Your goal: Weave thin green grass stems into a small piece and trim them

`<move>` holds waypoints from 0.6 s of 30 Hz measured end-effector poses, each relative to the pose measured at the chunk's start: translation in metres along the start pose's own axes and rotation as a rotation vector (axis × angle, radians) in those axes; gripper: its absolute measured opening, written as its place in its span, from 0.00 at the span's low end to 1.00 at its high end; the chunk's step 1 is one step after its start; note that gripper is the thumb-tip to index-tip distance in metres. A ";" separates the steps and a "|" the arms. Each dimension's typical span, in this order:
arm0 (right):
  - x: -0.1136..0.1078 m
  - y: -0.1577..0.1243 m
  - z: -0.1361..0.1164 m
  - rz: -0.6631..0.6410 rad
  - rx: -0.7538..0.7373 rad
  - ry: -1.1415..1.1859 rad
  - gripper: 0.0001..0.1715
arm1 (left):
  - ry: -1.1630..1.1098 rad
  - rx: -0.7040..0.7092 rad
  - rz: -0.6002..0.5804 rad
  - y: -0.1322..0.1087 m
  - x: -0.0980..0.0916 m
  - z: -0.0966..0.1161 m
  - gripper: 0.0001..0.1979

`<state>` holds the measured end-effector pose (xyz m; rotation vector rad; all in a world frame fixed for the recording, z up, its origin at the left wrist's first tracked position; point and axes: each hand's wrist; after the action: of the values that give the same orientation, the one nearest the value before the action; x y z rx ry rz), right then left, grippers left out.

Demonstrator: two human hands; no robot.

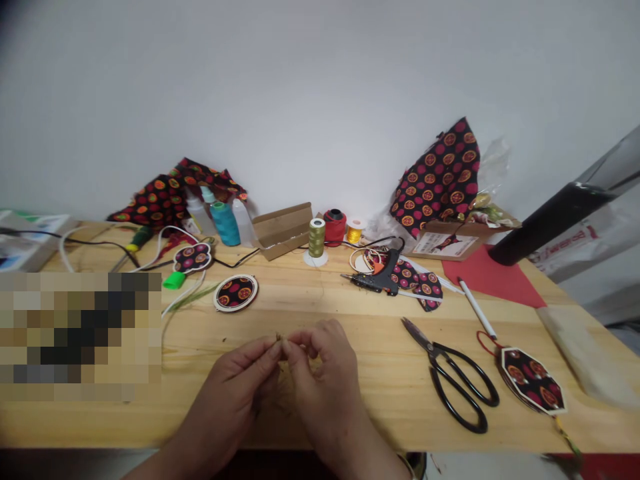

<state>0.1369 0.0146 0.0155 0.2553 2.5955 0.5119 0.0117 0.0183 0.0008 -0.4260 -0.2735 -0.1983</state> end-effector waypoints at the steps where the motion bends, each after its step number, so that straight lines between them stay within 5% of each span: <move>1: 0.000 0.000 0.000 0.000 0.000 -0.007 0.07 | -0.005 -0.002 -0.007 0.000 0.000 0.000 0.11; 18: -0.004 0.001 0.001 -0.027 0.011 -0.025 0.07 | 0.051 -0.002 -0.033 -0.001 0.000 0.003 0.15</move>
<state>0.1409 0.0152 0.0164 0.2286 2.5749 0.4820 0.0112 0.0189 0.0042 -0.4182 -0.2300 -0.2412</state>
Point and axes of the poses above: each hand's wrist, its own y-axis towards the middle knuckle, its own x-axis out of the palm, z = x × y, and after that the axes turned 4 degrees about -x, right-handed
